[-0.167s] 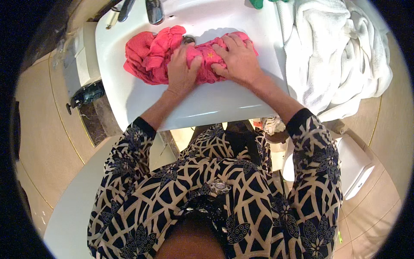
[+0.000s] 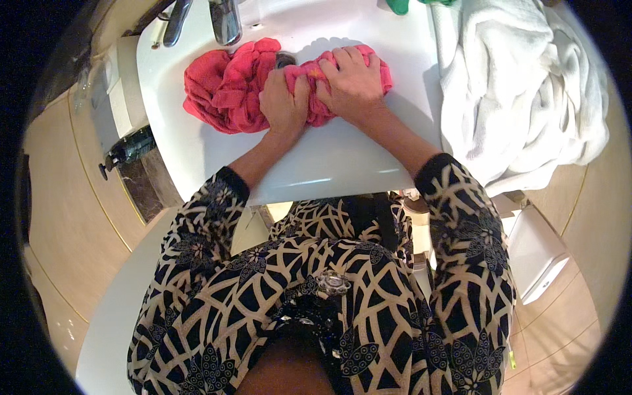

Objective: The person hand-washes a pink garment in a bathroom sink. They repeatedly wet, scrub, and wring the fabric under running water, then rinse and wring it again before placing it aside.

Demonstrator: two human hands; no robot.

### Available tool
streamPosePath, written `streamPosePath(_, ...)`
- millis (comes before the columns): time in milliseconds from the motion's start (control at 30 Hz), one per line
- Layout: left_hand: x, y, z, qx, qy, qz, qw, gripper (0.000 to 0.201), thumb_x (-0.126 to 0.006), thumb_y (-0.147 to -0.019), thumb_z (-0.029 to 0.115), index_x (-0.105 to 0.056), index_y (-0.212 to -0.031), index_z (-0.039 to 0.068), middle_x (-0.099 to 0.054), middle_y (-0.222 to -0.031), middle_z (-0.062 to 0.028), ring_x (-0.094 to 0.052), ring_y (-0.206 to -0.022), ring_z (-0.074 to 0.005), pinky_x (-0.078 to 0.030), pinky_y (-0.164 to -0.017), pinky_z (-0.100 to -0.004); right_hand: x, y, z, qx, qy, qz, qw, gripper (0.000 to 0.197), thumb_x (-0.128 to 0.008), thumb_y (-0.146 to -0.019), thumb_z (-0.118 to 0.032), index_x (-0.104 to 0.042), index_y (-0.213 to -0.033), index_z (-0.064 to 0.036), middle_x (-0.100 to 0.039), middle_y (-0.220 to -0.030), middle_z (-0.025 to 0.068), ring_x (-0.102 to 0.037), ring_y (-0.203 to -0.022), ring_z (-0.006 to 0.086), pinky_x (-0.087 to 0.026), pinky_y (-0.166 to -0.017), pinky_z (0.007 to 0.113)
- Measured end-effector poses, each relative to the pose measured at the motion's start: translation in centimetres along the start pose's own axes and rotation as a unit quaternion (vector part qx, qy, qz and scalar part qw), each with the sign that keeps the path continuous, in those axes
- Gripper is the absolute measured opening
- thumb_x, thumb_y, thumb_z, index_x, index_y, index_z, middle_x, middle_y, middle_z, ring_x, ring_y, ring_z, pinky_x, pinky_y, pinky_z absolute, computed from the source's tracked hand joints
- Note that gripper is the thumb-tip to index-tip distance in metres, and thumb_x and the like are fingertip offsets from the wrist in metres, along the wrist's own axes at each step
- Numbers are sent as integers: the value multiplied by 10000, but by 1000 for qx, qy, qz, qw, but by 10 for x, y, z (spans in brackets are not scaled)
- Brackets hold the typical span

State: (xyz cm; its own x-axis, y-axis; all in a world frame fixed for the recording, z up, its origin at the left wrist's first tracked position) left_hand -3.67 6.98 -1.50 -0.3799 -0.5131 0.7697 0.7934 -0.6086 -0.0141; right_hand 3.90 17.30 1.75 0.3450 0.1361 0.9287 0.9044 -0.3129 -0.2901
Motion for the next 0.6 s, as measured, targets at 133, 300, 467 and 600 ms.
streamPosePath(133,-16,-27,-40,84,-1,7,996,364,-483,-809,375,-559,-876,25,-566,-802,-232,-548,-769,-407,-424,-683,-466,-30,-25,5,-36,-28,14,999,154,-606,-678,-242,-602,-712,-91,-540,-736,46,-538,-771,222,-382,-658,385)
streamPosePath(300,-11,-47,-50,134,-6,83,988,387,-492,-787,395,-587,-790,20,-588,-745,-251,-575,-711,-415,-446,-650,-491,-57,-49,16,-72,-26,39,996,240,-524,-744,-321,-645,-705,-118,-607,-723,24,-568,-748,211,-411,-671,393)
streamPosePath(467,7,-60,-49,150,140,147,968,365,-539,-758,392,-621,-811,40,-604,-744,-217,-584,-715,-399,-448,-657,-466,-53,-63,40,-230,-269,-3,935,275,-534,-754,-370,-665,-838,-143,-625,-893,60,-571,-868,234,-431,-723,389)
streamPosePath(600,51,-19,10,-212,151,46,964,277,-553,-757,247,-581,-921,25,-591,-863,-149,-562,-842,-286,-428,-765,-366,-16,-56,36,-176,-334,1,926,348,-549,-762,-402,-645,-919,-106,-581,-1035,109,-548,-957,256,-442,-760,373)
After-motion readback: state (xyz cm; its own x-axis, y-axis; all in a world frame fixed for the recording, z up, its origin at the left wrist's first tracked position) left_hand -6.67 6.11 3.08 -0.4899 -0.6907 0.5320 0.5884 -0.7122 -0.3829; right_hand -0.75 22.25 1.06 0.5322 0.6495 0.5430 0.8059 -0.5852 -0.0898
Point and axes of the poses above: each hand's wrist, its own y-axis away from the middle knuckle, its own x-axis out of the back of the hand, z = x × y, the point moved 6 cm from there along -y, towards the middle knuckle
